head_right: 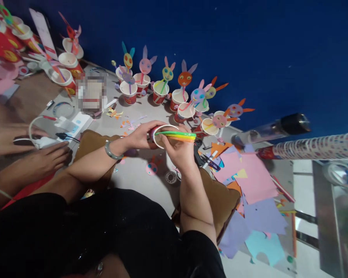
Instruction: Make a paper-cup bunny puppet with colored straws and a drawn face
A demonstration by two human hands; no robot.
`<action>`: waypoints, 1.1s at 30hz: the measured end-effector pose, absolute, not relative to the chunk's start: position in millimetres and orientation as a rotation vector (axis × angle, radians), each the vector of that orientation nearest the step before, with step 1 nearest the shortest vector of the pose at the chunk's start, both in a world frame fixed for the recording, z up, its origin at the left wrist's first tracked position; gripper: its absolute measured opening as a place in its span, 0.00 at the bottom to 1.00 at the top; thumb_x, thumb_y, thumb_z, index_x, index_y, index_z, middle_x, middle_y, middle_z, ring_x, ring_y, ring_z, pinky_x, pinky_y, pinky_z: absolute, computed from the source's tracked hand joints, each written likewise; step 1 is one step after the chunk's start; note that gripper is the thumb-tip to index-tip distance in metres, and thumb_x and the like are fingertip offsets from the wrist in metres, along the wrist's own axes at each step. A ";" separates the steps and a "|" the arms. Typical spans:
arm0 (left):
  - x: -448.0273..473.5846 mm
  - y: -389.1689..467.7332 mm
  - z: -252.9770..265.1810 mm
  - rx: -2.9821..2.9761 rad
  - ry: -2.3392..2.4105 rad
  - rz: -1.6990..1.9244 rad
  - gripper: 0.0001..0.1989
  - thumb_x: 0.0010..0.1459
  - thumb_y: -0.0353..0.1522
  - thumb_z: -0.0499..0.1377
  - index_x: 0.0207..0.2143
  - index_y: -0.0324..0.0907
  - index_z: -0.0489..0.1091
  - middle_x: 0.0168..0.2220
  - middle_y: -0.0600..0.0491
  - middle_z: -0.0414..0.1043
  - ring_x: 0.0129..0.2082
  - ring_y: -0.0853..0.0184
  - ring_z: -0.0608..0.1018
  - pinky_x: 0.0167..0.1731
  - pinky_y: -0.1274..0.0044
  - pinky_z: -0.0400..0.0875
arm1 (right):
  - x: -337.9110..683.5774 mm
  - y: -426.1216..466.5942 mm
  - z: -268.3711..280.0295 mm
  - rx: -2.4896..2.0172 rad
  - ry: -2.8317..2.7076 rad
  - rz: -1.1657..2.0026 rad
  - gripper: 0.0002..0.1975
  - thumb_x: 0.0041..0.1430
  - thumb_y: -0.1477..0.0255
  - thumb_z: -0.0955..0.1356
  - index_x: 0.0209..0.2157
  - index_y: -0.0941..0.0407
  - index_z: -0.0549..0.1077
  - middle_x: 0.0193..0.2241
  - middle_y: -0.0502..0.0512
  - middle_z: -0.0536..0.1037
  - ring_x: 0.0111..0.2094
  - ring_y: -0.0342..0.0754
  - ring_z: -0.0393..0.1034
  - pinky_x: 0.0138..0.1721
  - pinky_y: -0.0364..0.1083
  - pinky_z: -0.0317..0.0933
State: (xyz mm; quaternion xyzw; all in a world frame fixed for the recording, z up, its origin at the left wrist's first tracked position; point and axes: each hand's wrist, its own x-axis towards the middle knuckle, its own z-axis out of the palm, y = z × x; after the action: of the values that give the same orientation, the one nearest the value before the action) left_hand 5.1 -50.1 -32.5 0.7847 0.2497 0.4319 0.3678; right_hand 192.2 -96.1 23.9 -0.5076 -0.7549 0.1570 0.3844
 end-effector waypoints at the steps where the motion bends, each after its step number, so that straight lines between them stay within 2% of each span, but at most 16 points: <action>1: 4.1 -49.8 -31.4 2.003 0.645 1.126 0.32 0.49 0.39 0.70 0.56 0.42 0.69 0.55 0.43 0.78 0.52 0.57 0.81 0.52 0.66 0.76 | 191.4 -97.8 24.2 -1.284 -1.908 0.384 0.09 0.64 0.61 0.69 0.38 0.49 0.81 0.37 0.55 0.85 0.46 0.57 0.80 0.55 0.62 0.70; 5: -0.5 -45.8 -30.7 1.985 0.684 1.204 0.34 0.50 0.45 0.70 0.56 0.41 0.68 0.54 0.42 0.77 0.51 0.57 0.81 0.53 0.66 0.75 | 190.5 -105.3 29.1 -1.235 -1.834 0.338 0.09 0.67 0.61 0.69 0.41 0.48 0.80 0.38 0.54 0.85 0.46 0.56 0.80 0.55 0.63 0.70; 10: -3.8 -41.5 -32.8 2.013 0.574 1.321 0.36 0.51 0.50 0.70 0.58 0.43 0.67 0.55 0.41 0.75 0.56 0.55 0.79 0.57 0.64 0.73 | 193.0 -114.9 38.0 -1.252 -1.781 0.229 0.10 0.67 0.61 0.68 0.45 0.46 0.79 0.42 0.55 0.84 0.53 0.59 0.78 0.58 0.67 0.67; 14: 0.1 -44.6 -33.6 1.987 0.574 1.326 0.35 0.52 0.49 0.70 0.57 0.44 0.68 0.54 0.42 0.76 0.53 0.57 0.80 0.54 0.65 0.75 | 194.4 -115.5 42.6 -1.282 -1.852 0.148 0.07 0.66 0.62 0.69 0.42 0.45 0.79 0.40 0.54 0.85 0.52 0.60 0.78 0.62 0.70 0.62; 19: 5.8 -48.8 -37.4 1.959 0.639 1.285 0.35 0.49 0.49 0.72 0.55 0.44 0.70 0.52 0.42 0.78 0.50 0.56 0.81 0.52 0.64 0.75 | 195.9 -108.1 39.2 -1.253 -1.975 0.195 0.05 0.64 0.62 0.70 0.37 0.45 0.80 0.37 0.52 0.85 0.50 0.59 0.78 0.68 0.72 0.54; 25: 7.5 -51.0 -42.0 1.921 0.630 1.223 0.37 0.48 0.50 0.72 0.55 0.43 0.70 0.52 0.44 0.78 0.49 0.58 0.81 0.51 0.66 0.77 | 195.5 -106.0 34.5 -1.289 -1.973 0.234 0.06 0.65 0.64 0.70 0.42 0.46 0.79 0.44 0.53 0.84 0.52 0.57 0.77 0.68 0.70 0.54; 33: 13.2 -54.1 -48.1 1.993 0.557 1.204 0.34 0.51 0.47 0.71 0.57 0.43 0.69 0.54 0.42 0.77 0.53 0.57 0.80 0.54 0.66 0.75 | 201.7 -102.9 31.2 -1.284 -1.986 0.304 0.06 0.61 0.62 0.72 0.38 0.48 0.80 0.42 0.55 0.84 0.51 0.59 0.78 0.70 0.72 0.51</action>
State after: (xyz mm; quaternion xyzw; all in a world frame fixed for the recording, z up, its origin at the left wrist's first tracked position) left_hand 13.2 -54.1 -48.1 0.7750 0.2168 0.4681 0.3651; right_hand 201.7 -102.9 31.2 -0.5004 -0.7739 0.1185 0.3697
